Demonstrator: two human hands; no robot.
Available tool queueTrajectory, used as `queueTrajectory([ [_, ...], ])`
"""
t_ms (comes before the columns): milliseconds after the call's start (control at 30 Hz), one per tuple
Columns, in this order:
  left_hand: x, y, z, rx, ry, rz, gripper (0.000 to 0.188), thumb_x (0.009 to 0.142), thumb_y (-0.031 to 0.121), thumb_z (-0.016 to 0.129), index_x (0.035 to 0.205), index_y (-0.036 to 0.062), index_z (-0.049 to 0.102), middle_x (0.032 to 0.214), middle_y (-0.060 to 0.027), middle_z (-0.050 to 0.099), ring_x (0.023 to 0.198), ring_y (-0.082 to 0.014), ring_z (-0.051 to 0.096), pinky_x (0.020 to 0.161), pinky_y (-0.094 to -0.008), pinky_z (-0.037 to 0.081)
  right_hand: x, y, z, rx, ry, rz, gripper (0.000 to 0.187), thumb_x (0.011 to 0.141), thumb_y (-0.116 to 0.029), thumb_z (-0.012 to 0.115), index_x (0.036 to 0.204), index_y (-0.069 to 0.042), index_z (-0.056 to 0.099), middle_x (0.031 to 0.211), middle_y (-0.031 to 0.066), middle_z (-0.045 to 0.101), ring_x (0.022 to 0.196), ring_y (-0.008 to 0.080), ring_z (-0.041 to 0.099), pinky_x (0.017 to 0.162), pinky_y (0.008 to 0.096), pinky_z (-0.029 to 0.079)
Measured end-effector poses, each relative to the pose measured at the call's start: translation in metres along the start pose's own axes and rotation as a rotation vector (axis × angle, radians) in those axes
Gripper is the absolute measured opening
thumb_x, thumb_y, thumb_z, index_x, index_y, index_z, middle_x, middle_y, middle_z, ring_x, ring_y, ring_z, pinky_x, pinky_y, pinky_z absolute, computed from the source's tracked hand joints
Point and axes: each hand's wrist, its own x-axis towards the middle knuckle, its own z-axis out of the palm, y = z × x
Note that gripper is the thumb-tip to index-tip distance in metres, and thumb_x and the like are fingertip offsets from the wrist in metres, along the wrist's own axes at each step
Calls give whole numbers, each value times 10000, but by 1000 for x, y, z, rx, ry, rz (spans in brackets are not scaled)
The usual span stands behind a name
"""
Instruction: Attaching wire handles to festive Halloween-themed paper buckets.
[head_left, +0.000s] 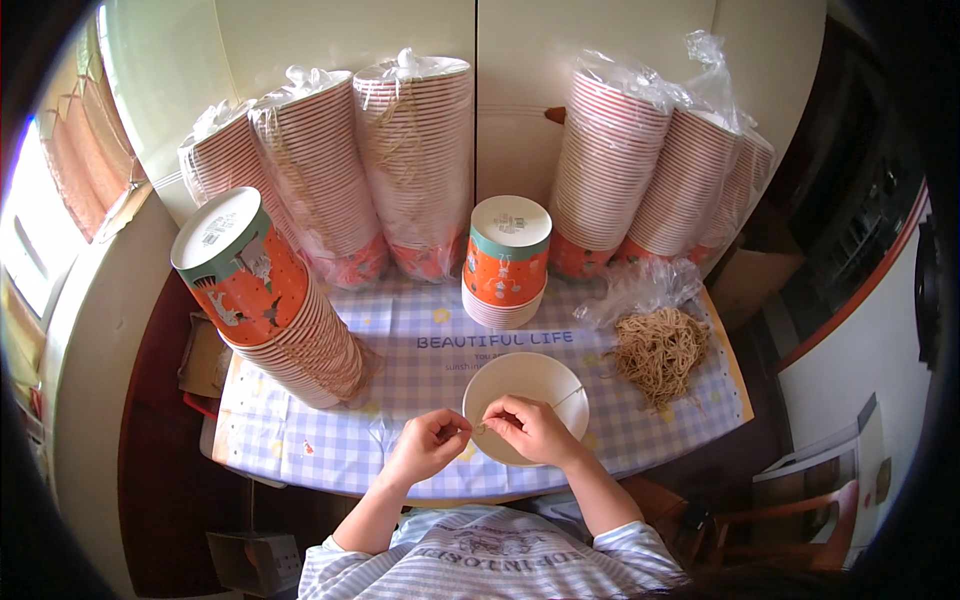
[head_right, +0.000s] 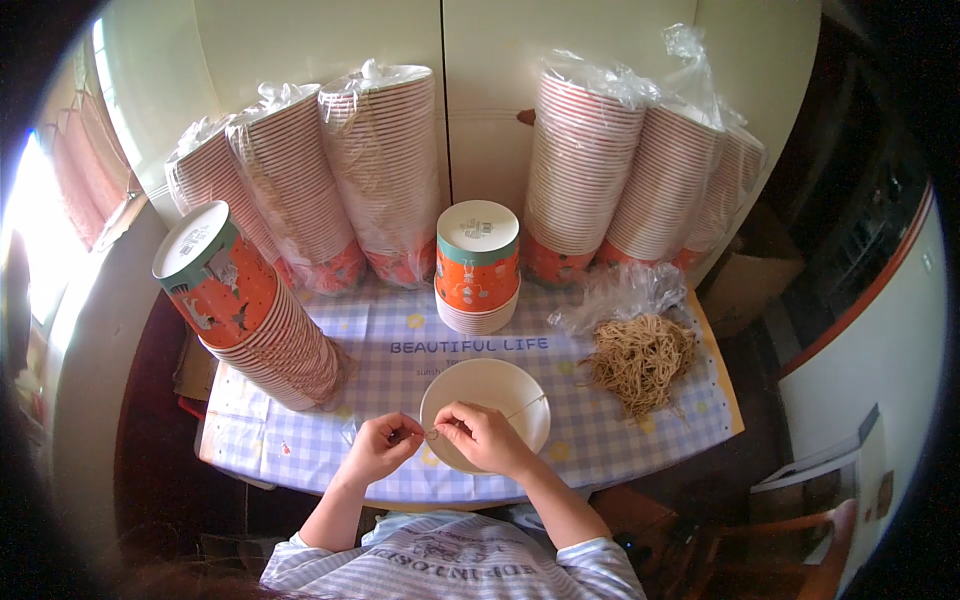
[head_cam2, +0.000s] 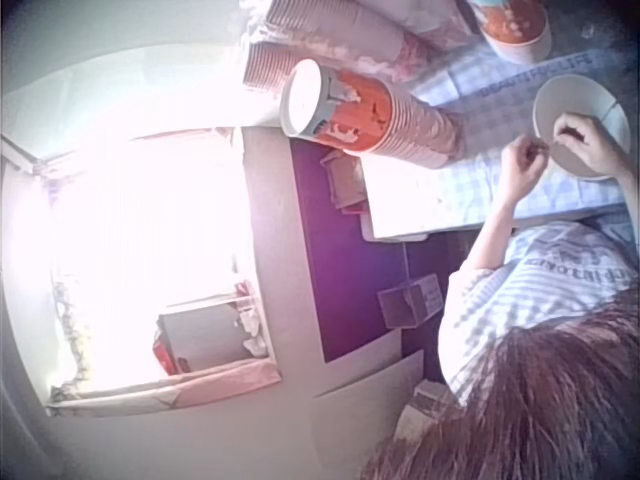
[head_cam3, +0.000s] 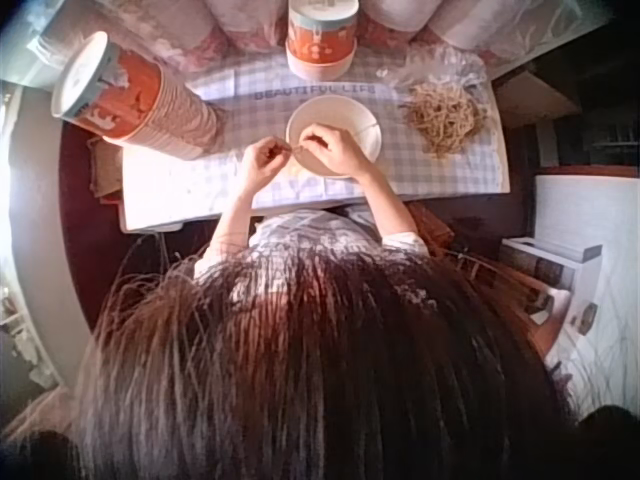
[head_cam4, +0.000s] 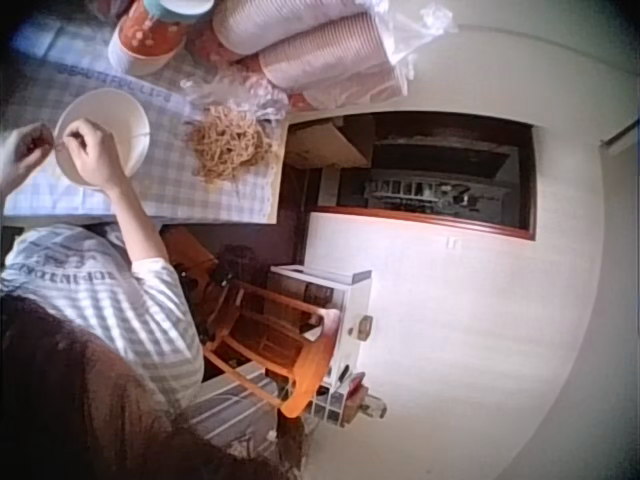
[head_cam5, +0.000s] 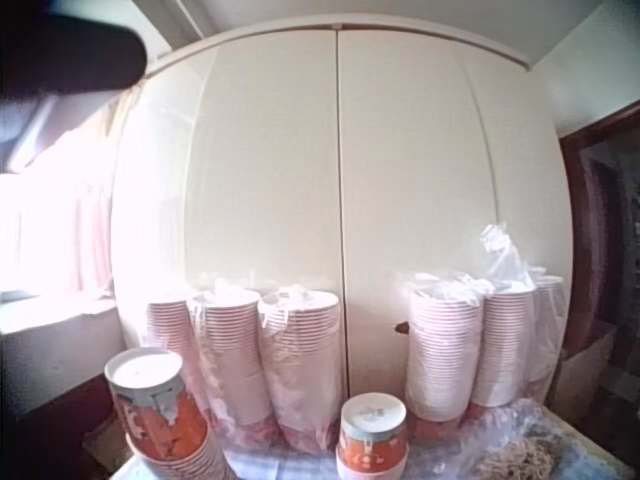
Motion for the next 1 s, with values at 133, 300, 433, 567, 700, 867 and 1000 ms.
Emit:
queueTrajectory([
  [133,1,0,4,7,35,28,114,767,79,621,834,-12,605,589,9,516,513,-26,393,470,-193,353,-2,-1,-1,12,-3,25,49,806,-37,568,845,-9,562,771,56,600,700,124,577,625,239,460],
  [300,1,6,9,12,106,82,99,759,76,641,826,6,625,588,16,505,500,-34,353,451,-198,321,-2,-2,0,23,7,56,61,801,-51,575,841,-8,560,737,40,588,658,95,555,601,231,449],
  [433,1,3,11,38,140,110,94,751,70,650,823,14,630,610,18,513,502,-28,355,445,-196,309,-3,-2,1,22,18,67,62,801,-55,575,835,-7,556,724,32,583,643,84,546,590,231,446],
  [567,1,10,12,45,147,102,89,752,66,653,825,20,631,613,18,512,493,-30,355,436,-198,300,-4,-4,0,-14,16,65,67,790,-50,579,832,-4,555,719,43,584,638,94,553,592,236,450],
  [700,3,5,13,91,165,197,90,757,61,650,837,25,631,619,5,513,497,-32,380,442,-193,314,-4,-4,1,-37,-8,83,80,775,-41,587,841,-2,563,745,64,603,658,124,577,608,255,461],
  [867,5,8,12,53,196,281,69,765,56,644,819,21,621,720,-15,573,576,-48,469,512,-196,375,-5,-1,2,-36,-15,67,87,769,-42,594,841,-1,568,764,70,610,673,140,586,617,263,464],
  [1000,5,13,7,132,218,277,60,755,35,645,807,20,619,693,-12,540,591,-57,461,526,-198,371,-5,-3,2,-41,-22,56,78,764,-39,597,826,-1,569,746,70,602,666,141,582,611,264,461],
])
